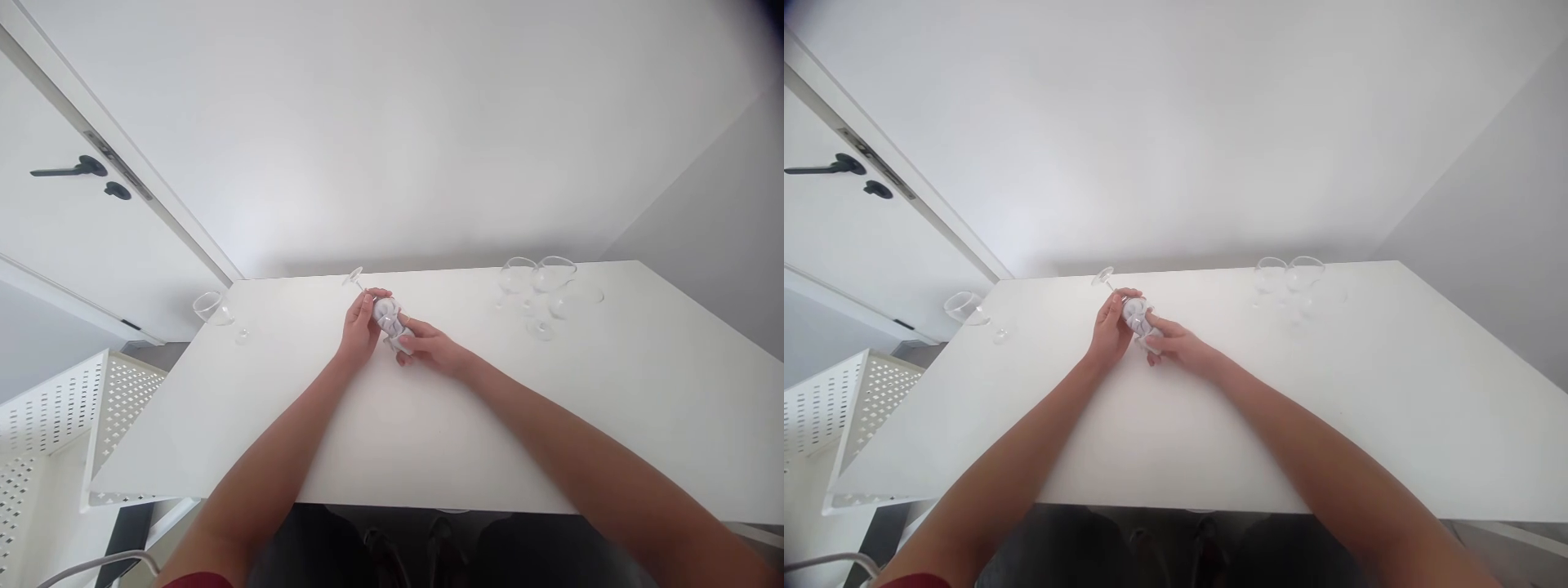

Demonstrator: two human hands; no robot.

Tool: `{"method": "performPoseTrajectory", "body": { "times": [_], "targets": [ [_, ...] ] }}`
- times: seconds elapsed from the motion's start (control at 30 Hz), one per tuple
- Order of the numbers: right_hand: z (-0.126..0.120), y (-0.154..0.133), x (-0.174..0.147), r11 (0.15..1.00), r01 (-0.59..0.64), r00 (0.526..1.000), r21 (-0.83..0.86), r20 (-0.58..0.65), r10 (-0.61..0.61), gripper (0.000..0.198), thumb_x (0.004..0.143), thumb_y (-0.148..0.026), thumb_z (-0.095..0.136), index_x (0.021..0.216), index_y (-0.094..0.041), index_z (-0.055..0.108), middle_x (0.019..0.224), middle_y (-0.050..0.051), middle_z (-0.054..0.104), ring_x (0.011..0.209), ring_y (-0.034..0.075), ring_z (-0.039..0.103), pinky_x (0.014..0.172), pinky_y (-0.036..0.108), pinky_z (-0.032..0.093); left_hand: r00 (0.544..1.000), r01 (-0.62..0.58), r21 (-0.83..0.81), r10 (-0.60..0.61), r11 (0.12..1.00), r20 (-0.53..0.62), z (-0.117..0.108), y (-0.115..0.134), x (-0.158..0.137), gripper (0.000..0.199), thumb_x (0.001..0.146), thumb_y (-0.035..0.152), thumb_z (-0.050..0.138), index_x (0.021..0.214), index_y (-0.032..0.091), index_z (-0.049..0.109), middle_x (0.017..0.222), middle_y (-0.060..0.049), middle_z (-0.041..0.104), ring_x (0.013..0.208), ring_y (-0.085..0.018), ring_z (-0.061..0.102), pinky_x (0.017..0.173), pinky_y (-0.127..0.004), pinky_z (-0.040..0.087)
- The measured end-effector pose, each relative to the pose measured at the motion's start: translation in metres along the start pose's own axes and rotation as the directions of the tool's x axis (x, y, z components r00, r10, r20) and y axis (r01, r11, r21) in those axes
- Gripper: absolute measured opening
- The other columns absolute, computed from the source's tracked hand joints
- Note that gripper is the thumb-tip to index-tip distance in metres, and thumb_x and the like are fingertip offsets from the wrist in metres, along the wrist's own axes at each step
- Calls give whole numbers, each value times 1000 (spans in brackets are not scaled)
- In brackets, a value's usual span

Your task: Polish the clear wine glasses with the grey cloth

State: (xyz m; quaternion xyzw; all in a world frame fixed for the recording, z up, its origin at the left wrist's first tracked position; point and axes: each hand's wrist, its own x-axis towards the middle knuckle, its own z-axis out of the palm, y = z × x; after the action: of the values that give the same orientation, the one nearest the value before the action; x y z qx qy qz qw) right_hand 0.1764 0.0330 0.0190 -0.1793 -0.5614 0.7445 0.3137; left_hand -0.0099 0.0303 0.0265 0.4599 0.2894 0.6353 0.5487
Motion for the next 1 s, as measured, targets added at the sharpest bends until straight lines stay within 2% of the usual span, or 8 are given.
{"method": "performPoseTrajectory", "body": {
  "times": [0.17,0.27,0.43,0.6,0.67,0.77,0.9,1.0],
  "targets": [
    [-5,-6,-4,974,-23,1000,223,-11,26,37,88,-38,69,122,-23,66,77,-3,52,50,9,32,57,31,50,999,39,-46,-38,998,27,-3,-3,6,30,95,52,70,107,25,69,131,-9,68,117,-25,67,89,-36,56],
    [-3,0,-2,989,45,987,-140,-145,-65,40,86,-35,71,124,-22,68,83,1,60,55,12,44,60,32,51,998,55,-65,-53,996,32,-2,-5,6,32,95,53,71,108,24,68,133,-10,69,128,-30,65,94,-40,55],
    [6,10,1,766,84,899,-637,-284,-335,48,82,-27,72,130,-31,71,121,9,71,74,19,56,69,32,51,1000,9,23,-8,1000,-16,0,-7,6,32,99,54,63,107,23,70,130,-10,72,124,-28,67,89,-35,56],
    [8,1,2,984,10,971,-177,-235,-52,36,86,-35,68,121,-25,70,84,1,63,55,12,42,61,32,52,999,27,-28,-27,999,-18,-4,-8,7,36,98,56,63,107,23,71,124,-11,74,122,-28,67,91,-37,56],
    [4,-5,2,996,-44,992,82,-116,54,27,89,-39,66,110,-21,69,74,-3,54,49,9,32,57,31,51,999,39,-83,-38,996,10,-5,-8,8,36,98,56,63,110,23,71,125,-12,74,125,-29,66,94,-41,55],
    [-4,-7,4,987,-52,995,153,-72,63,24,86,-35,71,102,-19,69,71,-4,52,48,8,29,54,29,48,998,61,-123,-57,991,40,-5,-7,7,35,98,54,64,113,23,71,135,-11,71,130,-31,64,103,-46,52],
    [0,4,8,989,18,976,-146,-210,-49,36,82,-32,74,116,-20,71,78,-1,60,53,11,42,57,30,49,997,72,-127,-69,989,25,-6,-6,7,30,99,50,64,115,25,69,143,-9,67,135,-32,61,110,-49,49],
    [10,12,11,865,85,927,-495,-280,-251,48,81,-27,72,129,-25,71,96,4,70,70,17,55,69,33,53,998,59,-130,-58,990,10,-9,-7,7,29,101,49,60,115,25,70,144,-9,67,136,-31,60,111,-48,47]
  ]
}}
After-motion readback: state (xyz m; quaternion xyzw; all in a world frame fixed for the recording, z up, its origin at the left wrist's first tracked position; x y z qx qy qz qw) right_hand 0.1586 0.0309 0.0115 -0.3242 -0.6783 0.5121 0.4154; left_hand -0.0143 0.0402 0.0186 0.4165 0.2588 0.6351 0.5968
